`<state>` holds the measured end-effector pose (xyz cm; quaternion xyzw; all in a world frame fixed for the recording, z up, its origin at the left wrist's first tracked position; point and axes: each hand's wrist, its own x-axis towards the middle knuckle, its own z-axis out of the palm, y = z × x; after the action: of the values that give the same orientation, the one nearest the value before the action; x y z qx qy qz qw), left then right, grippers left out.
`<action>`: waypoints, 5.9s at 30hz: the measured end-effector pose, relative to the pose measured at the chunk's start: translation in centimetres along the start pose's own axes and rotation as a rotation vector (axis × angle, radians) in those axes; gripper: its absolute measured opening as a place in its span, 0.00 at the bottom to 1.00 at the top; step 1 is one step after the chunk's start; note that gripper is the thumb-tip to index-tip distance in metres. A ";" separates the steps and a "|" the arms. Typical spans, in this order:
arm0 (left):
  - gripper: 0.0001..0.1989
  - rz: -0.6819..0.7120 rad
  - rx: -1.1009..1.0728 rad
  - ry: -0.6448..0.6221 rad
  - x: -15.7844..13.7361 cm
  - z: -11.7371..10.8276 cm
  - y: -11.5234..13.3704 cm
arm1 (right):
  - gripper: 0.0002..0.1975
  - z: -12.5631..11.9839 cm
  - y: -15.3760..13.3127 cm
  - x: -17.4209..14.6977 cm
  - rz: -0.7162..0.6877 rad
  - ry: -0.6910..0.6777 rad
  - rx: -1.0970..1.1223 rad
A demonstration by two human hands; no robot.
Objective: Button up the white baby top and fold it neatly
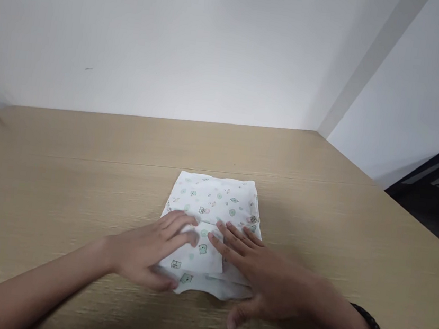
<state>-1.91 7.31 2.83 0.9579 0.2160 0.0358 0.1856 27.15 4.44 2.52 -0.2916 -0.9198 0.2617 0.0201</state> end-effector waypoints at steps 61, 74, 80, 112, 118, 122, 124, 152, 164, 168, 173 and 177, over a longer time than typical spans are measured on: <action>0.17 -0.390 -0.553 0.433 -1.4 0.1 -4.6 | 0.17 -1.2 6.5 0.4 0.109 0.542 0.305; 0.32 -0.798 -1.381 0.458 0.1 -0.1 -4.0 | 0.17 -1.0 6.1 1.6 0.407 0.631 0.541; 0.31 -0.741 -1.332 0.564 0.4 0.2 -3.8 | 0.21 -0.6 6.4 2.0 0.256 0.720 0.631; 0.18 -0.596 -0.305 0.590 -0.1 1.3 -5.9 | 0.20 -1.5 5.3 1.1 0.389 0.722 -0.017; 0.13 -0.478 -0.399 0.668 0.2 1.4 -6.3 | 0.14 -1.3 5.9 1.1 0.335 0.739 -0.026; 0.13 -0.488 -0.378 0.691 0.9 1.0 -6.4 | 0.12 -0.9 6.6 1.2 0.364 0.771 -0.011; 0.14 -0.519 -0.314 0.707 1.3 0.7 -6.5 | 0.12 -0.7 6.8 1.3 0.366 0.800 -0.022; 0.19 -0.587 -0.141 0.667 2.3 0.4 -6.8 | 0.31 0.5 7.2 1.2 0.796 0.444 -0.333; 0.30 -0.398 0.243 0.051 2.9 2.5 0.4 | 0.37 2.5 4.1 2.5 0.446 0.355 -0.418; 0.37 -0.462 0.288 0.050 2.3 2.4 0.1 | 0.38 2.5 4.5 1.9 0.586 0.403 -0.428; 0.41 -0.430 0.393 0.240 3.5 3.1 0.7 | 0.33 3.2 2.7 3.7 0.581 0.577 -0.523; 0.38 -0.320 0.306 0.146 4.3 3.4 0.7 | 0.31 3.7 1.8 4.8 0.489 0.469 -0.498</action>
<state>2.74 7.40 -0.17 0.9233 0.3808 0.0421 0.0256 23.37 6.59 -2.06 -0.5492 -0.8290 -0.0449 0.0954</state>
